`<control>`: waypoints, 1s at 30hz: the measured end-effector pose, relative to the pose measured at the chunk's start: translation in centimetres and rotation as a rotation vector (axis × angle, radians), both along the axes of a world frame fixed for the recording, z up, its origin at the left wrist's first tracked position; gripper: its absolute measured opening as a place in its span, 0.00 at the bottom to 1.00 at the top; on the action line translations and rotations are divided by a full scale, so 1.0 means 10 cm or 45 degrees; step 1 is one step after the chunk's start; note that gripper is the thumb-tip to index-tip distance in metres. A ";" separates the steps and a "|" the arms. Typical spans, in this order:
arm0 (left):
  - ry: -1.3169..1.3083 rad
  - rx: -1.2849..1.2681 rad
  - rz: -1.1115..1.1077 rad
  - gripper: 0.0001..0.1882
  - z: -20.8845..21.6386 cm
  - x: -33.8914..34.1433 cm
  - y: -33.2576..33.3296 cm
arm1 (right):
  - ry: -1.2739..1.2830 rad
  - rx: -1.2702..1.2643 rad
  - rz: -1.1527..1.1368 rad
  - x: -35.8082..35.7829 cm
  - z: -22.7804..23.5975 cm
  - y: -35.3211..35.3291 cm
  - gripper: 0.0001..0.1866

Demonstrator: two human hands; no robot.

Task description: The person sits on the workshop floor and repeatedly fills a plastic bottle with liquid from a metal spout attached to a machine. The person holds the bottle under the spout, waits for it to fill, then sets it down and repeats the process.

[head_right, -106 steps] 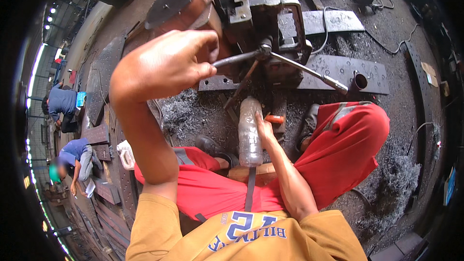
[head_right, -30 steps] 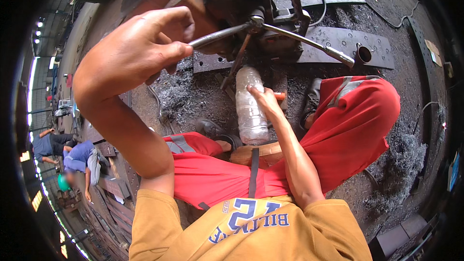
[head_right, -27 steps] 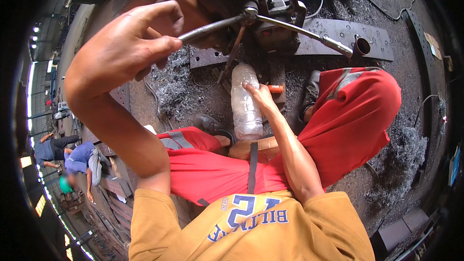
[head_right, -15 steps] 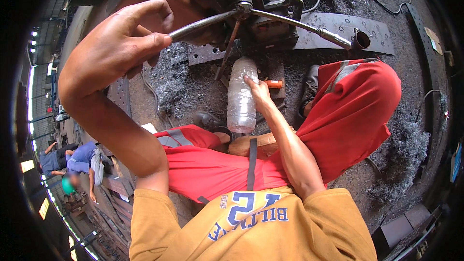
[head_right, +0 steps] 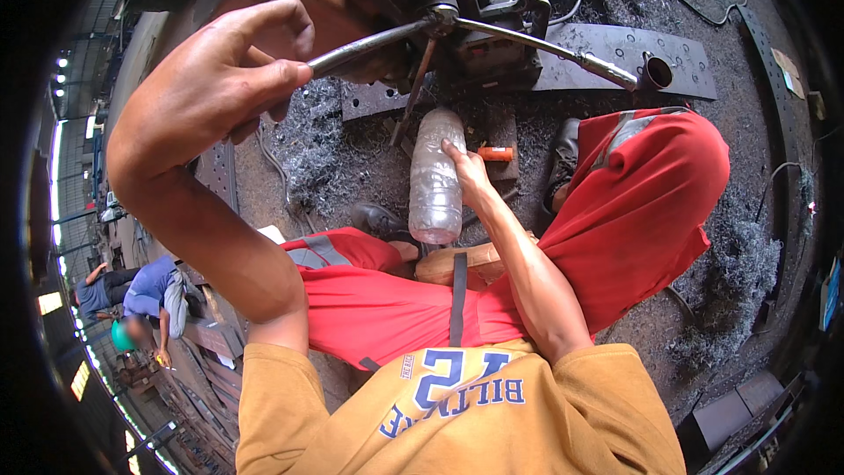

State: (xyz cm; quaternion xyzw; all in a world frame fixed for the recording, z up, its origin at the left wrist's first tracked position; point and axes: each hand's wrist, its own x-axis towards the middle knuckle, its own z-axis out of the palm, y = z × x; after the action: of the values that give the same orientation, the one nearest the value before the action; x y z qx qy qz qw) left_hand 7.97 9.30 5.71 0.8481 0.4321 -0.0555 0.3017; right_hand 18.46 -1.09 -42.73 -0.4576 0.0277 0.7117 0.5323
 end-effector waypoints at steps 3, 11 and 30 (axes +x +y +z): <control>-0.008 0.037 -0.049 0.09 -0.09 0.03 0.05 | 0.115 0.048 0.027 0.11 0.13 -0.08 0.22; -0.065 -0.034 -0.040 0.10 -0.12 0.01 0.11 | 0.242 0.102 0.175 0.05 0.31 -0.34 0.33; 0.039 -0.058 -0.077 0.13 -0.05 0.00 0.20 | -0.726 0.316 0.153 0.04 0.14 -0.36 0.42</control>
State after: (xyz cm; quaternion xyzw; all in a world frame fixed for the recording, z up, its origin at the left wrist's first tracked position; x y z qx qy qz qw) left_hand 7.99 11.27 5.23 0.8527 0.4095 -0.0873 0.3124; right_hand 18.85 -4.72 -41.37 -0.5708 -0.2368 0.5830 0.5275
